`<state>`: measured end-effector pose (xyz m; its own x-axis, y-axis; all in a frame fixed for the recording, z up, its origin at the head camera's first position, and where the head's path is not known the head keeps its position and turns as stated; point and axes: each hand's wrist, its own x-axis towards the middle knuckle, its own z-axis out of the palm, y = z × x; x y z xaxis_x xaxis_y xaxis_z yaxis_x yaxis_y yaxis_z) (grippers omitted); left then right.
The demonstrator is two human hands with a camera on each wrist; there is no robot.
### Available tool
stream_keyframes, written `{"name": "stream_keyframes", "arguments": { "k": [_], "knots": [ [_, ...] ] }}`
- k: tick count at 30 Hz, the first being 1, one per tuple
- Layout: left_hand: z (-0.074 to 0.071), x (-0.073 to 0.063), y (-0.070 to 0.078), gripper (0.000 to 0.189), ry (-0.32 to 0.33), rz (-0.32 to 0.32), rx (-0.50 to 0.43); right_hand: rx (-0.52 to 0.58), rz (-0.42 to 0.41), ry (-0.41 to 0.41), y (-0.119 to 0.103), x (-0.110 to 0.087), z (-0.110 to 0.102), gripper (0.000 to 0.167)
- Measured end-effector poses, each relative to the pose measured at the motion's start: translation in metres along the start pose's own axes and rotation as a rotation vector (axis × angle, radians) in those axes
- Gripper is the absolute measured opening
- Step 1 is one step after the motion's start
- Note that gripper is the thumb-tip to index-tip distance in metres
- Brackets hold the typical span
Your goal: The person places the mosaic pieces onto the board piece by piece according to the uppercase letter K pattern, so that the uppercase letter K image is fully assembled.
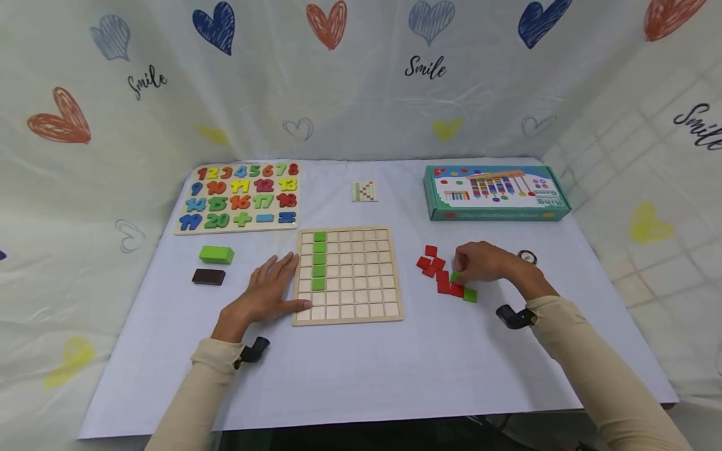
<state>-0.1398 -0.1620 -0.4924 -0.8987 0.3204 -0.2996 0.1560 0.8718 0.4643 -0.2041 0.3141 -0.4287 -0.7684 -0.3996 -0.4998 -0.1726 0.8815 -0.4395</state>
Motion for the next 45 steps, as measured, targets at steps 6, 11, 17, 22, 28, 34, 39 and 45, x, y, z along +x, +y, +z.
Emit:
{"name": "stream_keyframes", "arguments": {
  "k": [6,11,17,22,28,34,39,45],
  "knots": [
    [0.000,0.000,0.000,0.116,0.001,0.005,-0.004,0.018,-0.037,0.046,-0.007,0.003,-0.008,0.028],
    [-0.002,-0.001,0.001,0.117,-0.006,-0.015,-0.002,0.036,-0.087,0.114,-0.022,0.007,-0.010,0.024],
    [-0.003,0.001,0.002,0.116,-0.005,-0.011,0.010,-0.030,-0.125,0.187,-0.049,0.015,-0.008,0.018],
    [-0.006,0.001,0.003,0.117,-0.002,-0.021,0.009,-0.049,-0.166,0.225,-0.083,0.028,0.002,0.015],
    [-0.004,0.001,0.001,0.116,-0.001,-0.014,0.007,-0.047,-0.280,0.227,-0.124,0.044,0.025,0.014],
    [-0.004,0.003,0.003,0.116,0.003,-0.009,0.017,-0.042,-0.369,0.197,-0.158,0.062,0.051,0.013],
    [-0.002,0.004,0.005,0.116,0.003,-0.012,0.016,-0.046,-0.426,0.144,-0.184,0.073,0.073,0.012],
    [0.000,0.003,-0.001,0.115,0.002,-0.018,0.041,0.008,-0.495,0.121,-0.204,0.088,0.100,0.011]
  ]
}}
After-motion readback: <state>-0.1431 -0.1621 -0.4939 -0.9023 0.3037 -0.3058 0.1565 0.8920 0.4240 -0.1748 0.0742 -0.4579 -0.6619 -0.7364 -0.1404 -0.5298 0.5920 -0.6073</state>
